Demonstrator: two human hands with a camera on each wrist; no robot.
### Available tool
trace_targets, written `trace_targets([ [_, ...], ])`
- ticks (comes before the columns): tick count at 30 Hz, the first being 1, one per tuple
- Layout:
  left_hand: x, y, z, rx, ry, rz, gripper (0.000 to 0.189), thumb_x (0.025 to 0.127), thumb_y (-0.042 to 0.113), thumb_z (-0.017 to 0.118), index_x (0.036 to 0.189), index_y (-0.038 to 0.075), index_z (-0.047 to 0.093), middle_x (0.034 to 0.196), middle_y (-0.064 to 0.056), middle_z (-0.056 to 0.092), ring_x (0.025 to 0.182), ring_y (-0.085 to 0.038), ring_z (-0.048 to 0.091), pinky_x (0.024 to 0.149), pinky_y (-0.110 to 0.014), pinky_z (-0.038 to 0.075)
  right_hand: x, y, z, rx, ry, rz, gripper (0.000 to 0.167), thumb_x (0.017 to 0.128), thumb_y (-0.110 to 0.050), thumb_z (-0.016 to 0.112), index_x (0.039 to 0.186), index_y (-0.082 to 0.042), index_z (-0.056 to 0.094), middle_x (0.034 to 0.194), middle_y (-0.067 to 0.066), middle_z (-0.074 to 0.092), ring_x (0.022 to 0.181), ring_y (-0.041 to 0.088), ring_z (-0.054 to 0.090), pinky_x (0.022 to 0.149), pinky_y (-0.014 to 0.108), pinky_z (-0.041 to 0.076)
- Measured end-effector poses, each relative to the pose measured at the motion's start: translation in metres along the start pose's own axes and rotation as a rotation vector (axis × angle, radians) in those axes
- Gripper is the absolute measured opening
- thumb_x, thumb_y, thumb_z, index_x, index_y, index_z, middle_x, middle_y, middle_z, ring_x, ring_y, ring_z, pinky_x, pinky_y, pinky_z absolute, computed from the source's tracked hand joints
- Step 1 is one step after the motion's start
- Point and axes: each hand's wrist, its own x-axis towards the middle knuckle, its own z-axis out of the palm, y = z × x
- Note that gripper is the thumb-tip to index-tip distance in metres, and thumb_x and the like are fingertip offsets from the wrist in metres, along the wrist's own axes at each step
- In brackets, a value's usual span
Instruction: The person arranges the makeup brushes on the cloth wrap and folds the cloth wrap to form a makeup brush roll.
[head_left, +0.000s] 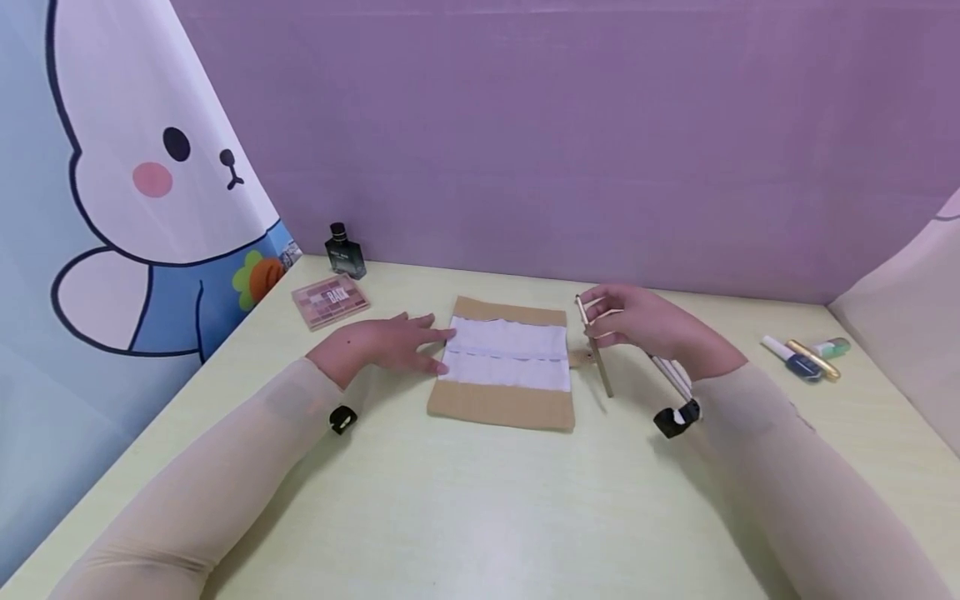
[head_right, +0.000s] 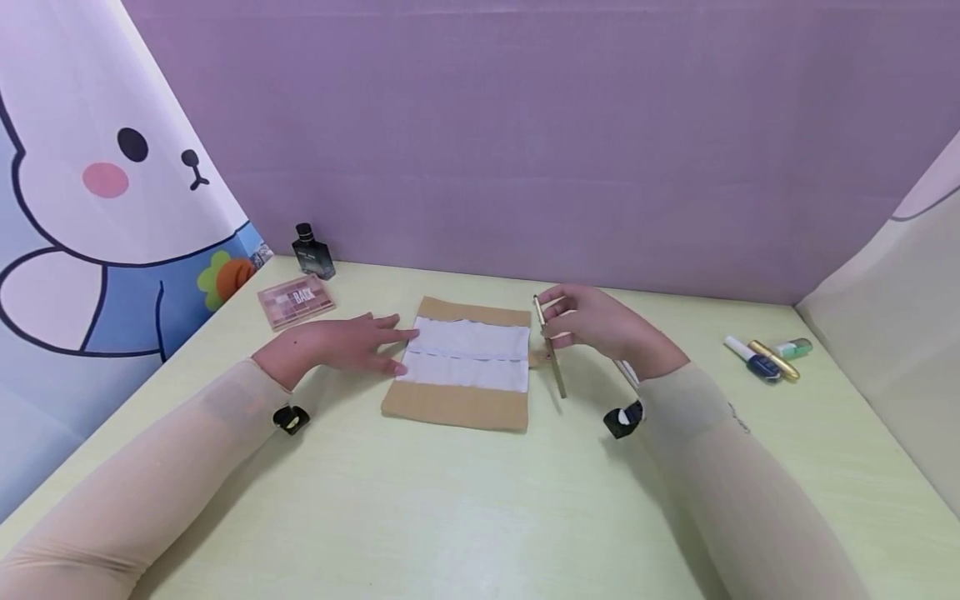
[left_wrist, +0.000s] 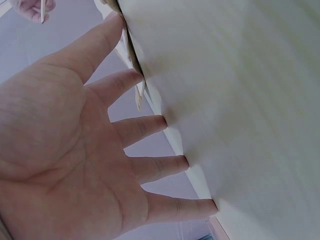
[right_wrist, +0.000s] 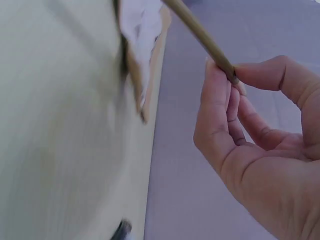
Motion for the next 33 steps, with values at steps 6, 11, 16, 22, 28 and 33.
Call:
trace_targets([
  [6,-0.001,0.000,0.000,-0.010,-0.007,-0.013,0.078,0.106,0.060,0.056,0.172,0.033,0.023,0.182,-0.016,0.007,0.165,-0.057,0.004,0.128,-0.079,0.015,0.021,-0.017,0.020,0.159,0.038,-0.017,0.053,0.100,0.008,0.060,0.149,0.006,0.038,0.122,0.012,0.052,0.103,0.017,0.067,0.096,0.034,0.065],
  [11,0.000,-0.002,0.002,-0.005,-0.007,-0.008,0.078,0.106,0.061,0.055,0.172,0.034,0.022,0.182,-0.016,0.007,0.165,-0.056,0.005,0.128,-0.078,0.017,0.039,-0.026,0.039,0.275,0.100,0.000,0.050,0.103,0.008,0.060,0.147,0.004,0.037,0.118,0.010,0.052,0.104,0.021,0.066,0.099,0.040,0.064],
  [16,0.002,-0.002,0.001,0.012,-0.008,-0.006,0.078,0.106,0.063,0.054,0.172,0.035,0.022,0.183,-0.015,0.007,0.165,-0.056,0.005,0.128,-0.078,0.019,0.057,-0.035,0.052,0.392,0.182,0.020,0.040,0.104,0.005,0.059,0.138,-0.004,0.040,0.125,0.011,0.051,0.110,0.026,0.066,0.104,0.044,0.062],
  [22,0.001,0.000,-0.001,0.017,-0.011,-0.006,0.078,0.106,0.062,0.054,0.172,0.035,0.021,0.182,-0.015,0.007,0.165,-0.057,0.005,0.128,-0.079,0.016,0.076,-0.047,0.068,0.475,0.229,-0.009,0.031,0.100,0.007,0.061,0.122,-0.007,0.043,0.116,0.009,0.053,0.107,0.026,0.068,0.107,0.045,0.061],
  [28,0.002,-0.001,-0.001,0.021,-0.015,-0.004,0.078,0.106,0.062,0.054,0.172,0.033,0.022,0.182,-0.017,0.007,0.164,-0.059,0.007,0.128,-0.079,0.016,0.094,-0.053,0.081,0.510,0.243,-0.025,0.025,0.097,0.010,0.061,0.105,-0.008,0.046,0.105,0.007,0.053,0.097,0.022,0.069,0.106,0.047,0.061],
  [33,0.003,0.000,-0.002,0.026,-0.019,-0.011,0.078,0.106,0.063,0.054,0.172,0.033,0.023,0.182,-0.017,0.008,0.164,-0.059,0.008,0.128,-0.079,0.017,0.106,-0.057,0.089,0.511,0.264,-0.001,0.023,0.097,0.009,0.062,0.101,-0.007,0.047,0.108,0.008,0.055,0.108,0.030,0.070,0.106,0.048,0.061],
])
